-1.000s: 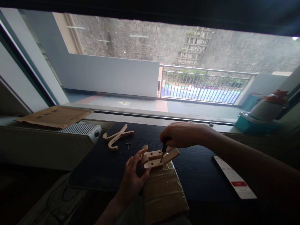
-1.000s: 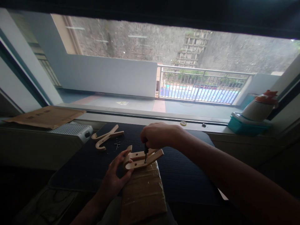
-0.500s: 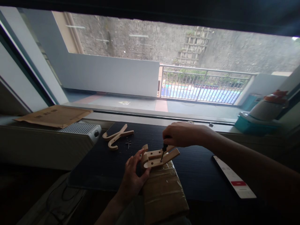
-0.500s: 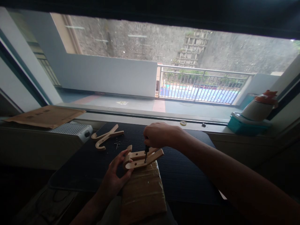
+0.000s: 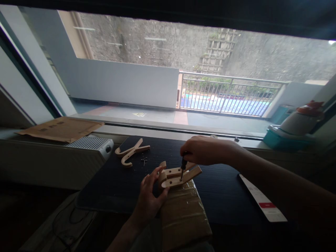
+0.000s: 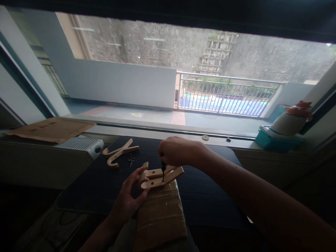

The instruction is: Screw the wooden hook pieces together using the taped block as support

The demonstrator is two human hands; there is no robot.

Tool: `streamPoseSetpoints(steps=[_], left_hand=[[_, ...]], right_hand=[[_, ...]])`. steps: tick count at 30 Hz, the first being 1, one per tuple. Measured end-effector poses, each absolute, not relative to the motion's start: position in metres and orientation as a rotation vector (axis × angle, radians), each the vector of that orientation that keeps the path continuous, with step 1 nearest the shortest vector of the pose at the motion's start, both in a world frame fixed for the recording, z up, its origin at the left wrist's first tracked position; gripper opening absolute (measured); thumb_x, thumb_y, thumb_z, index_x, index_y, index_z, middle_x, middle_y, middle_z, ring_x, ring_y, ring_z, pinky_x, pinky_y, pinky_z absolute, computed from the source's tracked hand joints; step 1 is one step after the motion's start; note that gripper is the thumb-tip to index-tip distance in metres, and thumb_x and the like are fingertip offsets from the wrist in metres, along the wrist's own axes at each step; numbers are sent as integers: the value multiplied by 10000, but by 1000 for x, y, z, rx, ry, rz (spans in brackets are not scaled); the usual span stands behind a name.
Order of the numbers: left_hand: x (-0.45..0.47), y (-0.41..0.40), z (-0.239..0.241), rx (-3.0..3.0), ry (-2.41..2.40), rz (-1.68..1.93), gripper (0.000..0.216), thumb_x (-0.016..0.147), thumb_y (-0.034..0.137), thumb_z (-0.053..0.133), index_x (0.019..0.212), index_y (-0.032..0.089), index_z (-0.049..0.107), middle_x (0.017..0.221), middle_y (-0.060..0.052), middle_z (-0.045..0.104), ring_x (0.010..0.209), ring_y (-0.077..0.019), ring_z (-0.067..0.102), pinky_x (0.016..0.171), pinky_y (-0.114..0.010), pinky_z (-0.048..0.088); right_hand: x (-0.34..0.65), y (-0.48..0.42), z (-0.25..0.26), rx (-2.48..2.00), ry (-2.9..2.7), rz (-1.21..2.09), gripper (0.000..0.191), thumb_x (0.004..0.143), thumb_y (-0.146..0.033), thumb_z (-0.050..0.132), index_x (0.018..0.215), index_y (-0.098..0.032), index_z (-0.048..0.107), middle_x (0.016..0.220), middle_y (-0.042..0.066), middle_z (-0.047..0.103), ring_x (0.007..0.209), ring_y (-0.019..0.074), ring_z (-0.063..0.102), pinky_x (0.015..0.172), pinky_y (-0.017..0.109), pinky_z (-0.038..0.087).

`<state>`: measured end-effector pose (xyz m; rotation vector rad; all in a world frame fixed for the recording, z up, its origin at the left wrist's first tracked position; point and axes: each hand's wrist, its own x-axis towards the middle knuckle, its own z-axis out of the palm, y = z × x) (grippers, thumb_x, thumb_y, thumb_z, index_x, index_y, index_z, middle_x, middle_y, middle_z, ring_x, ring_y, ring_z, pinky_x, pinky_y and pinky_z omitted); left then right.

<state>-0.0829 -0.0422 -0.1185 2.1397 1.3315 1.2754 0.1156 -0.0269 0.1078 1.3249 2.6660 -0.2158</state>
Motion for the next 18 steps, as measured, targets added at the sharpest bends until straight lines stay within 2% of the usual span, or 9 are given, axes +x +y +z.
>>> streamPoseSetpoints(steps=[8,13,18], left_hand=[[-84,-45,-116,2133,1347,1265,589,767,278,604,1302,293,359,1283,-51,549,1047,-216,574,998,-444,363],[-82,-44,-116,2132,1358,1266,591,773,284,600,1310,278,355,1300,-64,537,1069,-217,567,1013,-446,352],[-82,-45,-114,2129,1358,1252,578,780,292,598,1307,277,361,1305,-68,533,1067,-218,570,1001,-441,366]], right_hand=[[119,-28,110,1395,2626,-173,230,830,-247,474,879,-174,686,778,18,666,605,105,507,509,230,318],[116,-32,116,1322,2683,-200,256,792,-165,500,973,-212,675,886,13,679,705,119,551,554,224,342],[114,-32,112,1257,2700,-228,250,791,-110,486,929,-183,681,874,31,678,737,126,558,592,230,355]])
